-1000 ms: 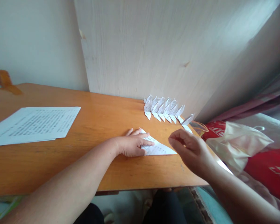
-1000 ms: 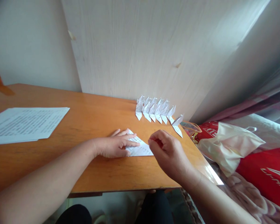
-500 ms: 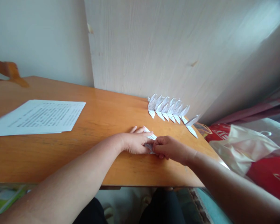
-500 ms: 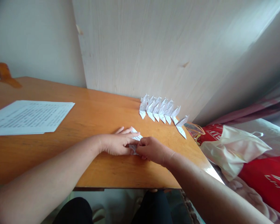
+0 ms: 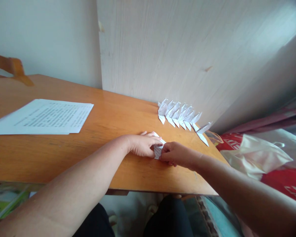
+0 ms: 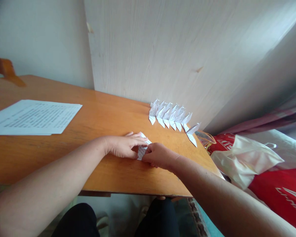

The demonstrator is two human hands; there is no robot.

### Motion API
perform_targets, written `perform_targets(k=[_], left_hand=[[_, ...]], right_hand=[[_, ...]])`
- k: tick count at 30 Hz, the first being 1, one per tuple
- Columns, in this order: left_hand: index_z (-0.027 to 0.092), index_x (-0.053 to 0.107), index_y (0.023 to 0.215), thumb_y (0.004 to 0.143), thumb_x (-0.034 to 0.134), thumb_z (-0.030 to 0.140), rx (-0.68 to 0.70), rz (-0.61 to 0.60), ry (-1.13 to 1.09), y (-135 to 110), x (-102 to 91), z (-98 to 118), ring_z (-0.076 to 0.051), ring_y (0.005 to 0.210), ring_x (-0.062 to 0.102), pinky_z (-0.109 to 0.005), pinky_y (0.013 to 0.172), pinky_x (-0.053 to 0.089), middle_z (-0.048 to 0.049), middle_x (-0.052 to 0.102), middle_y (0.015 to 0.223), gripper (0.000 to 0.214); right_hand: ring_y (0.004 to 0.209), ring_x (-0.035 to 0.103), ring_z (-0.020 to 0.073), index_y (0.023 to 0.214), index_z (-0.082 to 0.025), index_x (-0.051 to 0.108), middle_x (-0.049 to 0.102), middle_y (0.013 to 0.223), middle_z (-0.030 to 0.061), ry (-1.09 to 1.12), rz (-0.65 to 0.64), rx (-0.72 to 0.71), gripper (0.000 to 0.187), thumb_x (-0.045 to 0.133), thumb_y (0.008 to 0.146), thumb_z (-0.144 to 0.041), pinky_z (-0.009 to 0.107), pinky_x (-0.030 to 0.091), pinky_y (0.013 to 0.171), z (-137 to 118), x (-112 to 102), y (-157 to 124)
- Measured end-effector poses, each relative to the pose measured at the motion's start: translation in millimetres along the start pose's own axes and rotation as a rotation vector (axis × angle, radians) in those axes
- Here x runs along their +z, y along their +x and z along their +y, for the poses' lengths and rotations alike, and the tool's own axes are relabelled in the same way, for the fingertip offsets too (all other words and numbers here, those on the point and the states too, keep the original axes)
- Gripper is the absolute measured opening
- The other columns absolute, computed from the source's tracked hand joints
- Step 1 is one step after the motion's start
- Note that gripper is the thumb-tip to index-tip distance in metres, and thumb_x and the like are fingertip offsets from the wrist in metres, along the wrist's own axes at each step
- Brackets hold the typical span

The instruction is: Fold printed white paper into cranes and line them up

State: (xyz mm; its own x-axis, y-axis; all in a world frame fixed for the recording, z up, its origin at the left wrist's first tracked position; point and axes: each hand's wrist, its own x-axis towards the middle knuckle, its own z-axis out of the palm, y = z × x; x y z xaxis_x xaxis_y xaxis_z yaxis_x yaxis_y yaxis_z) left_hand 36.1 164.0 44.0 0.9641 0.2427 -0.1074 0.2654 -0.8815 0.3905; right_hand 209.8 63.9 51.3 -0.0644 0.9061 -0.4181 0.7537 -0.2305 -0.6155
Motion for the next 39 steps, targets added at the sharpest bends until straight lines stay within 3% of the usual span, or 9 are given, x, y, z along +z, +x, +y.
perform_targets(k=[8,23,28,32,39], left_hand=[[0.038,0.054,0.135,0.08,0.059,0.043,0.01,0.055,-0.037,0.1,2.2,-2.7,-0.029,0.136,0.039,-0.048,0.116,0.023,0.0007,0.053,0.143,0.055],[0.036,0.061,0.126,0.076,0.061,0.039,0.008,0.051,-0.051,0.5,1.3,-2.3,-0.03,0.137,0.038,-0.045,0.116,0.025,0.0015,0.055,0.141,0.05],[0.036,0.059,0.129,0.08,0.058,0.042,0.006,0.052,-0.056,-0.8,0.0,0.2,-0.029,0.136,0.039,-0.045,0.116,0.024,0.0015,0.055,0.141,0.049],[0.037,0.06,0.127,0.082,0.058,0.045,-0.003,0.078,-0.047,0.5,3.2,-0.3,-0.028,0.131,0.044,-0.043,0.113,0.028,0.0015,0.057,0.136,0.045],[0.035,0.061,0.124,0.08,0.062,0.051,-0.007,0.152,-0.011,3.3,9.3,0.8,-0.027,0.128,0.046,-0.039,0.108,0.032,-0.0009,0.06,0.129,0.047]], right_hand=[[0.047,0.046,0.0111,0.067,-0.021,0.052,0.051,0.054,-0.004,-0.109,0.019,0.023,0.011,0.06,0.073,-0.025,0.023,0.033,0.043,-8.7,2.1,-0.3],[0.053,0.041,0.0104,0.063,-0.02,0.05,0.047,0.057,-0.0042,-0.273,0.079,0.018,0.021,0.064,0.075,-0.032,0.026,0.026,0.047,-13.2,6.3,1.4],[0.054,0.045,0.0107,0.069,-0.02,0.053,0.05,0.06,-0.0035,-0.157,0.004,0.014,0.022,0.063,0.079,-0.037,0.024,0.029,0.046,-10.9,0.2,-0.7],[0.055,0.049,0.0108,0.074,-0.019,0.055,0.055,0.062,-0.0028,-0.036,-0.057,0.043,0.014,0.061,0.079,-0.03,0.022,0.036,0.048,-6.6,-4.6,-2.3],[0.053,0.049,0.0105,0.074,-0.019,0.056,0.054,0.06,-0.0035,-0.101,-0.029,0.028,0.007,0.062,0.074,-0.023,0.022,0.037,0.047,-7.0,-4.1,-2.4]])
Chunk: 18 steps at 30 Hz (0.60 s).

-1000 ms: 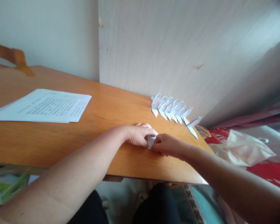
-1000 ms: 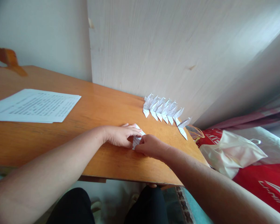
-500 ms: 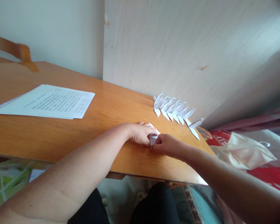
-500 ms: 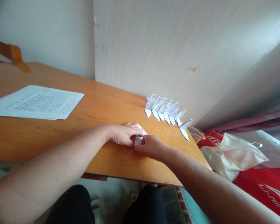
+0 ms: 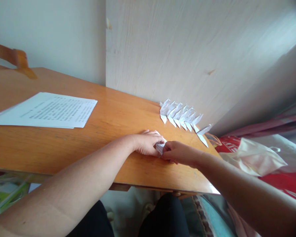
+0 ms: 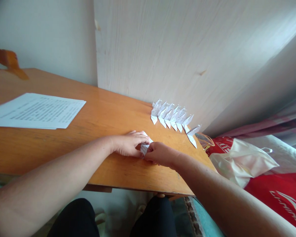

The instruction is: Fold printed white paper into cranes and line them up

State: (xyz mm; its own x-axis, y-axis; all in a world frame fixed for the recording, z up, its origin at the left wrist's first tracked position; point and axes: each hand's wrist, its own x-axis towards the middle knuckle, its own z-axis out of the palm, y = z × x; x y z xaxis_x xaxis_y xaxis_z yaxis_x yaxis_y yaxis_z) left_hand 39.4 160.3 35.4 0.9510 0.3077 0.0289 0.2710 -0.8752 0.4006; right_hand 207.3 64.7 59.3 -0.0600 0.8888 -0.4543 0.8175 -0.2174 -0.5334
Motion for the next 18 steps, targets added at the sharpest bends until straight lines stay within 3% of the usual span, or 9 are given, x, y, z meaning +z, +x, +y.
perform_targets(k=[5,10,18], left_hand=[[0.033,0.057,0.129,0.078,0.063,0.054,-0.04,-0.014,0.004,0.1,-0.9,3.2,-0.029,0.125,0.049,-0.041,0.107,0.035,-0.0036,0.059,0.127,0.056],[0.036,0.053,0.133,0.078,0.062,0.055,-0.05,-0.026,-0.004,0.6,0.2,-0.5,-0.028,0.134,0.041,-0.041,0.112,0.028,-0.0011,0.056,0.135,0.059],[0.035,0.05,0.137,0.08,0.06,0.052,-0.031,-0.049,0.004,-0.3,-3.1,0.3,-0.028,0.134,0.041,-0.04,0.112,0.029,-0.0029,0.053,0.138,0.061]], right_hand=[[0.053,0.053,0.0115,0.074,-0.02,0.057,0.056,0.06,-0.0035,0.03,-0.023,-0.005,0.005,0.061,0.071,-0.021,0.022,0.04,0.047,-5.5,-2.5,-0.9],[0.054,0.054,0.011,0.069,-0.019,0.059,0.058,0.06,-0.0028,0.044,-0.06,0.025,0.005,0.064,0.068,-0.02,0.021,0.038,0.047,-8.8,-7.8,0.8],[0.048,0.046,0.0096,0.067,-0.019,0.06,0.058,0.056,-0.0024,0.0,-0.063,0.132,0.007,0.066,0.068,-0.022,0.022,0.03,0.044,-8.7,-13.7,2.3]])
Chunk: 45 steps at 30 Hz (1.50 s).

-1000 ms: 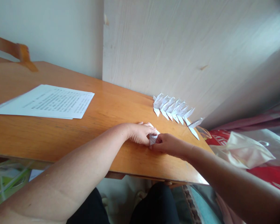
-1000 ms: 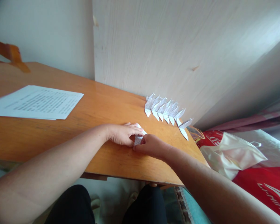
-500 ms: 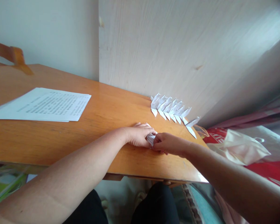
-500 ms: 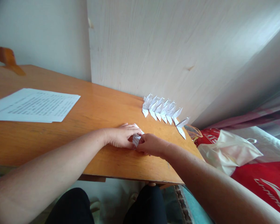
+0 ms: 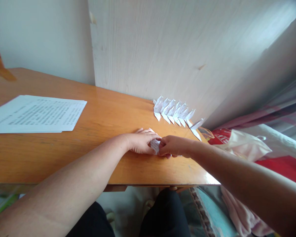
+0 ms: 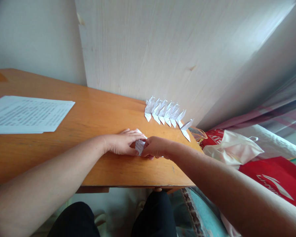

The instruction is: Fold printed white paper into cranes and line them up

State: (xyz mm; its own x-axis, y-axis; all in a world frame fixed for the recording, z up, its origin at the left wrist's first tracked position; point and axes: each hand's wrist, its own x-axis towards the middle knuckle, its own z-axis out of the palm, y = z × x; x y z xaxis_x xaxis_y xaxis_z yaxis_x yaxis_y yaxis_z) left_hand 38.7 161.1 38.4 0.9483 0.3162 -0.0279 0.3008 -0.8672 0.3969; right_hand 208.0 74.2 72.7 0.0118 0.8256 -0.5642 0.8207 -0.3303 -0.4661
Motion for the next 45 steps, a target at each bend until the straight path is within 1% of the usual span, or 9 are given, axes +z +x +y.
perform_targets(k=[3,9,14,18,23,30,37,41,45], left_hand=[[0.036,0.049,0.14,0.08,0.06,0.051,-0.008,-0.009,0.005,-0.9,-1.6,1.8,-0.028,0.135,0.041,-0.041,0.113,0.029,-0.0029,0.052,0.141,0.063],[0.042,0.049,0.141,0.08,0.059,0.046,0.001,-0.033,0.023,-0.3,-2.1,1.7,-0.027,0.138,0.037,-0.044,0.116,0.024,0.0016,0.051,0.146,0.061],[0.044,0.05,0.142,0.084,0.056,0.048,-0.022,-0.077,0.065,0.1,-2.2,0.7,-0.031,0.145,0.029,-0.05,0.118,0.018,-0.0003,0.041,0.155,0.059],[0.046,0.051,0.141,0.085,0.056,0.049,-0.038,-0.092,0.079,-1.1,-4.4,3.0,-0.032,0.147,0.026,-0.051,0.118,0.017,0.0,0.038,0.158,0.057],[0.047,0.048,0.143,0.086,0.055,0.05,-0.059,-0.109,0.083,-2.7,-6.8,5.8,-0.032,0.149,0.023,-0.053,0.119,0.014,0.0004,0.035,0.161,0.058],[0.046,0.048,0.144,0.089,0.054,0.052,-0.05,-0.106,0.081,-3.0,-5.0,3.5,-0.032,0.15,0.022,-0.052,0.119,0.015,-0.0004,0.032,0.162,0.056],[0.046,0.049,0.143,0.089,0.055,0.052,-0.036,-0.073,0.052,-2.4,0.4,-2.8,-0.034,0.149,0.022,-0.053,0.119,0.012,0.001,0.034,0.161,0.055],[0.045,0.051,0.142,0.087,0.057,0.052,-0.027,-0.057,0.036,-2.1,1.9,-5.4,-0.033,0.151,0.019,-0.054,0.12,0.011,0.0004,0.033,0.162,0.055],[0.046,0.053,0.14,0.086,0.06,0.051,-0.032,-0.036,0.005,-0.9,4.1,-8.0,-0.034,0.15,0.021,-0.054,0.12,0.011,0.001,0.036,0.16,0.055]], right_hand=[[0.046,0.044,0.009,0.066,-0.019,0.059,0.056,0.055,-0.0029,0.005,-0.002,0.016,0.008,0.066,0.067,-0.021,0.022,0.027,0.043,4.7,-2.2,-0.8],[0.048,0.045,0.0089,0.068,-0.02,0.058,0.056,0.056,-0.0041,0.013,0.029,0.049,0.01,0.068,0.068,-0.022,0.021,0.028,0.045,17.3,-6.0,-5.1],[0.047,0.044,0.0093,0.071,-0.02,0.058,0.055,0.054,-0.0045,0.017,0.062,0.07,0.011,0.069,0.069,-0.022,0.022,0.026,0.044,23.3,-8.1,-10.9],[0.048,0.044,0.0093,0.071,-0.02,0.058,0.055,0.055,-0.0044,0.024,0.067,0.082,0.01,0.068,0.07,-0.021,0.022,0.027,0.044,29.9,-10.8,-14.0],[0.048,0.043,0.009,0.072,-0.019,0.059,0.055,0.055,-0.0042,0.031,0.072,0.096,0.008,0.067,0.068,-0.02,0.022,0.026,0.044,40.3,-14.1,-16.5],[0.048,0.043,0.0094,0.069,-0.019,0.058,0.054,0.055,-0.0039,0.065,0.087,0.13,0.009,0.067,0.068,-0.02,0.022,0.024,0.043,55.1,-17.2,-17.4],[0.049,0.049,0.0094,0.066,-0.018,0.057,0.056,0.055,-0.0038,0.096,0.08,0.163,0.012,0.068,0.068,-0.018,0.021,0.024,0.042,65.9,-21.4,-16.1],[0.049,0.05,0.0096,0.066,-0.019,0.055,0.056,0.055,-0.0038,0.108,0.091,0.181,0.013,0.068,0.067,-0.017,0.021,0.023,0.041,74.1,-24.3,-17.1],[0.048,0.05,0.0095,0.065,-0.019,0.054,0.056,0.055,-0.0036,0.128,0.099,0.193,0.014,0.068,0.067,-0.017,0.021,0.023,0.04,83.1,-25.9,-18.0]])
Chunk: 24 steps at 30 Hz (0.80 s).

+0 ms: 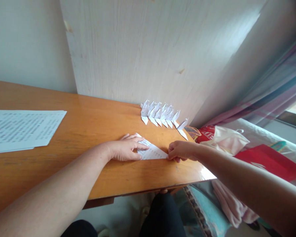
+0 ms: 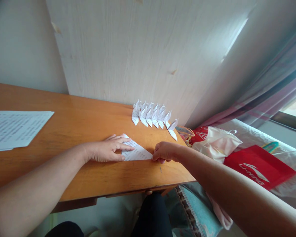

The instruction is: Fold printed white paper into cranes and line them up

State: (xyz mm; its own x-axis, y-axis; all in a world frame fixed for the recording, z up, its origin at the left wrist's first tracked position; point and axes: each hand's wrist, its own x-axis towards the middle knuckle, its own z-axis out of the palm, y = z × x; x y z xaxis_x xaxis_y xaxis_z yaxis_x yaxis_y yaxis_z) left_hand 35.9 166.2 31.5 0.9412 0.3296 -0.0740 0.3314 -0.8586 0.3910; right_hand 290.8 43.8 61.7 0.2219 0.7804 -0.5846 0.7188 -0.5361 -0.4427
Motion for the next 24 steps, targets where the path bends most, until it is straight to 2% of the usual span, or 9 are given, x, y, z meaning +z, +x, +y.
perform_targets(k=[14,20,24], left_hand=[[0.046,0.051,0.141,0.086,0.06,0.05,-0.048,-0.03,0.003,-2.7,-4.3,6.1,-0.031,0.153,0.014,-0.053,0.12,0.009,-0.0005,0.031,0.163,0.056],[0.045,0.052,0.141,0.086,0.06,0.047,-0.033,-0.029,-0.001,-4.2,-6.4,6.9,-0.031,0.152,0.018,-0.05,0.12,0.013,0.0014,0.036,0.16,0.055],[0.046,0.051,0.142,0.088,0.058,0.049,-0.039,-0.05,0.026,-5.4,-8.6,9.2,-0.03,0.152,0.017,-0.05,0.121,0.01,0.001,0.033,0.162,0.054]], right_hand=[[0.047,0.057,0.0113,0.067,-0.019,0.053,0.06,0.055,-0.0024,0.06,-0.05,0.001,0.013,0.065,0.069,-0.015,0.021,0.023,0.039,21.1,-8.2,7.4],[0.046,0.057,0.0109,0.068,-0.019,0.054,0.06,0.053,-0.0027,0.086,-0.08,-0.042,0.011,0.065,0.069,-0.015,0.02,0.024,0.038,28.5,-9.7,9.8],[0.042,0.053,0.0099,0.067,-0.019,0.055,0.059,0.05,-0.0029,0.105,-0.083,-0.069,0.01,0.064,0.068,-0.014,0.019,0.025,0.037,26.4,-9.9,6.6]])
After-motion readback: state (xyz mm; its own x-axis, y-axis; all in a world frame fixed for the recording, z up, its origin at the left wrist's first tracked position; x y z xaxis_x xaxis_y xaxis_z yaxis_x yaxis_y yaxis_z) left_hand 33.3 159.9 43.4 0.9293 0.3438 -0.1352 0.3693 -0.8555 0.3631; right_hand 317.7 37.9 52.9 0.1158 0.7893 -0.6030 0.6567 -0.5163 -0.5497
